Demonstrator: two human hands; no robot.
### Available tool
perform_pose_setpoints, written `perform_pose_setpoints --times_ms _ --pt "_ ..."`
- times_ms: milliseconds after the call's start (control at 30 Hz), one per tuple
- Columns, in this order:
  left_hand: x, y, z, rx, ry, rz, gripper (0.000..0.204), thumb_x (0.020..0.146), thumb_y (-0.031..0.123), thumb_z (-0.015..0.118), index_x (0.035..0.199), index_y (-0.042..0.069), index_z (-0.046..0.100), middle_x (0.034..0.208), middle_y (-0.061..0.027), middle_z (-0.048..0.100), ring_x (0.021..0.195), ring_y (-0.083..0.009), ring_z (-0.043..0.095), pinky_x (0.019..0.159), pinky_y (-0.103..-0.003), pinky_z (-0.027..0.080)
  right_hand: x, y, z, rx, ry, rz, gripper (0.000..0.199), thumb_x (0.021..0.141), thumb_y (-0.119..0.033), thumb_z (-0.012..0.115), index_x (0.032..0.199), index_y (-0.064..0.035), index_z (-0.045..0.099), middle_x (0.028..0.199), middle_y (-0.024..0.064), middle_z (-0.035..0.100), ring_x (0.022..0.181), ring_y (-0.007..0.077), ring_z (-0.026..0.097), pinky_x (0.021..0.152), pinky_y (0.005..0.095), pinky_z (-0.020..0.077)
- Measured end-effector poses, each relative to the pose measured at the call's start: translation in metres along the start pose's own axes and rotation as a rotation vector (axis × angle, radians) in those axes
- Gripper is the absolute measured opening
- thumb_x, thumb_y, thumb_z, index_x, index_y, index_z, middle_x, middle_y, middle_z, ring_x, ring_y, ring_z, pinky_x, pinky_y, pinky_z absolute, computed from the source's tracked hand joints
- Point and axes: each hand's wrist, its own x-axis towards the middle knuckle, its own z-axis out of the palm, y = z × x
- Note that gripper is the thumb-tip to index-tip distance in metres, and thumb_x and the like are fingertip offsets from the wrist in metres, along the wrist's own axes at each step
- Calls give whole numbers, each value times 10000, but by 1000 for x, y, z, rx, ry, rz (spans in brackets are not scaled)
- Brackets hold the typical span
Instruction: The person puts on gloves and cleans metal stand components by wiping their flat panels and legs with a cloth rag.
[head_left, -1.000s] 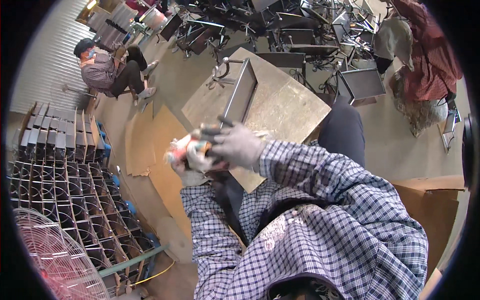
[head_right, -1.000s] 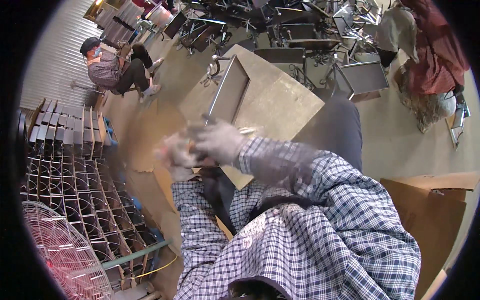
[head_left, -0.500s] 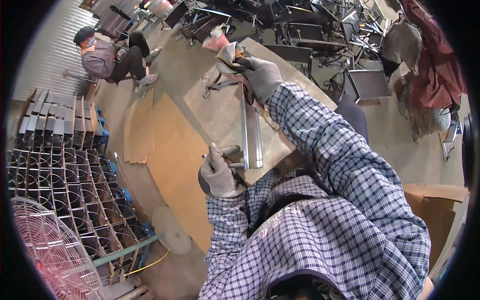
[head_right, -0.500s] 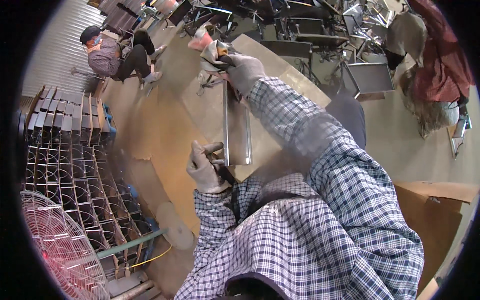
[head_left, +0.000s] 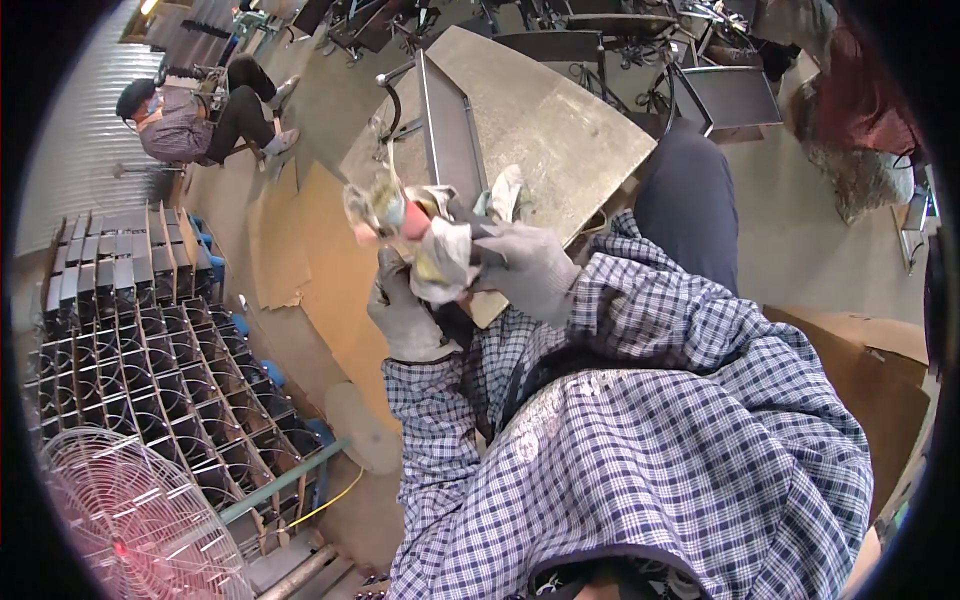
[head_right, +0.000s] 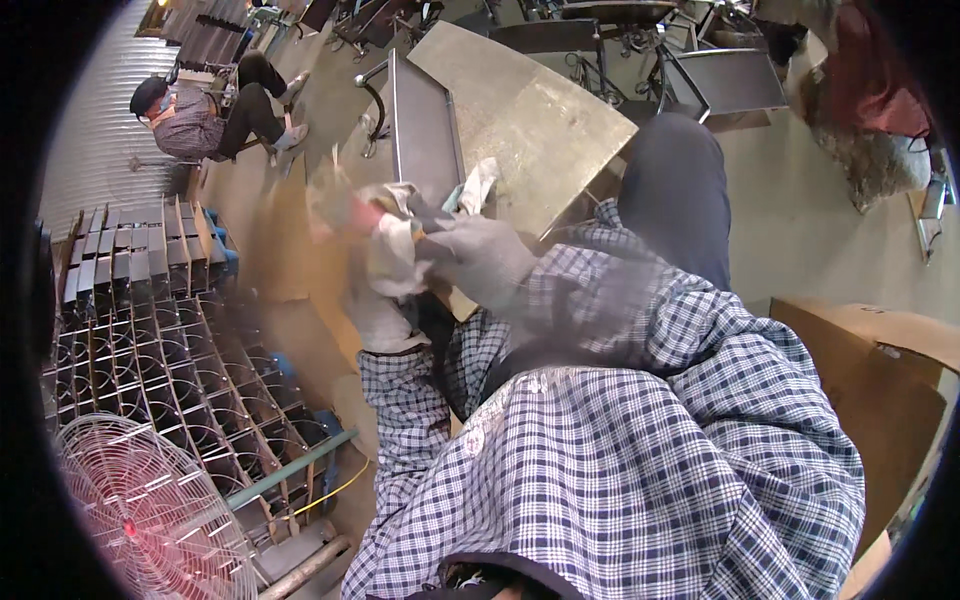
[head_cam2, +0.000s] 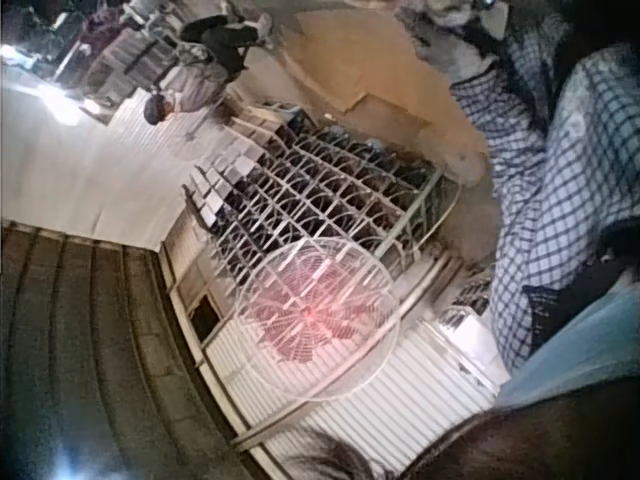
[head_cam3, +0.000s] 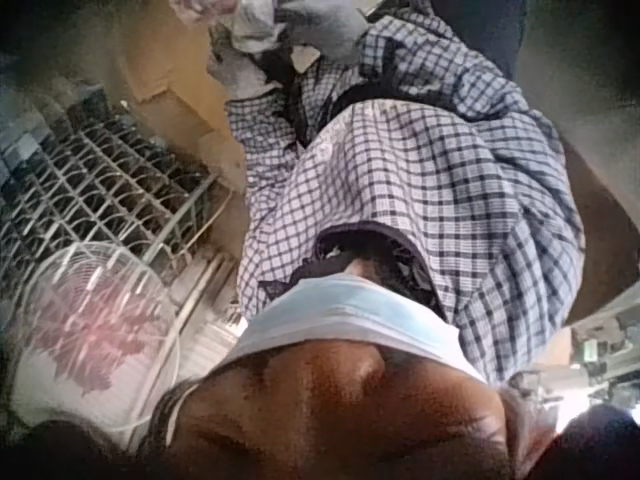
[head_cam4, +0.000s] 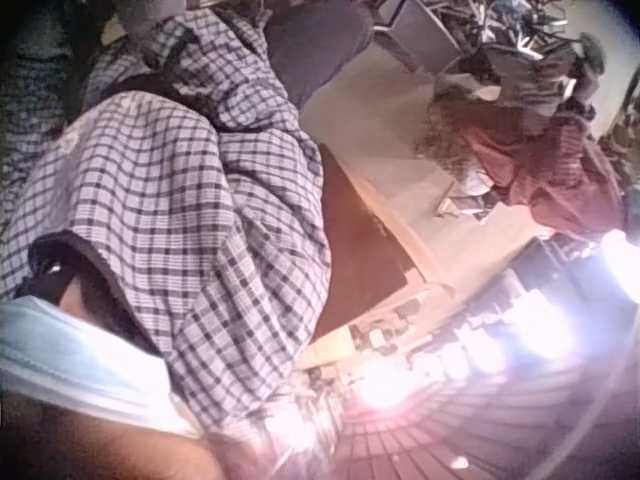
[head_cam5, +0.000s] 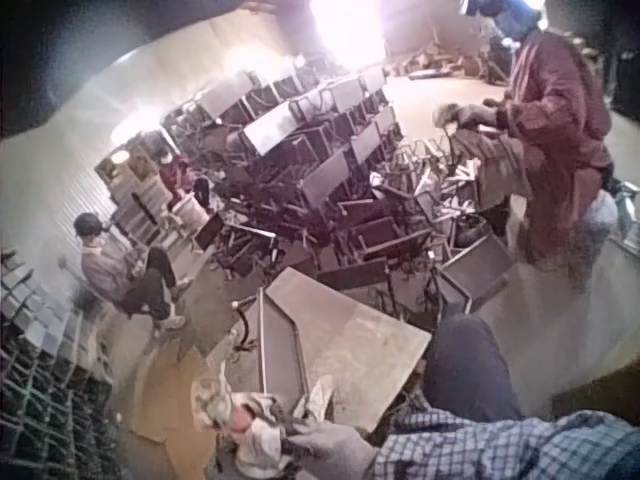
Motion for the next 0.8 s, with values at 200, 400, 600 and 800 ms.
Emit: perform_pose_setpoints --times_ms 200,400,600,800 --pt "10 28 -14 -39 -172 -489 353 1074 329 575 1106 12 727 698 10 643 552 -42 531 528 -197 411 -31 26 -16 69 -368 716 395 881 -91 679 1264 -175 725 1109 145 741 1006 295 724 925 349 562" --pt "21 40 -3 125 -185 -364 323 1061 313 600 969 28 722 666 37 603 563 -36 479 506 -239 365 -20 -2 -6 -65 -234 314 228 889 -195 706 1086 -88 750 992 150 728 951 318 710 852 400 574" --pt "23 27 8 342 -238 -327 341 1052 297 619 873 13 676 634 31 538 621 -50 430 546 -285 380 -5 -6 -1 -245 -316 378 173 885 -218 696 960 -69 745 926 136 711 941 296 706 829 414 580" --pt "22 34 8 388 -247 -334 348 1052 291 618 855 8 665 638 16 558 613 -62 439 545 -298 389 5 16 2 -311 -473 475 205 898 -234 673 1018 -79 734 1039 122 701 1004 275 698 876 374 568"
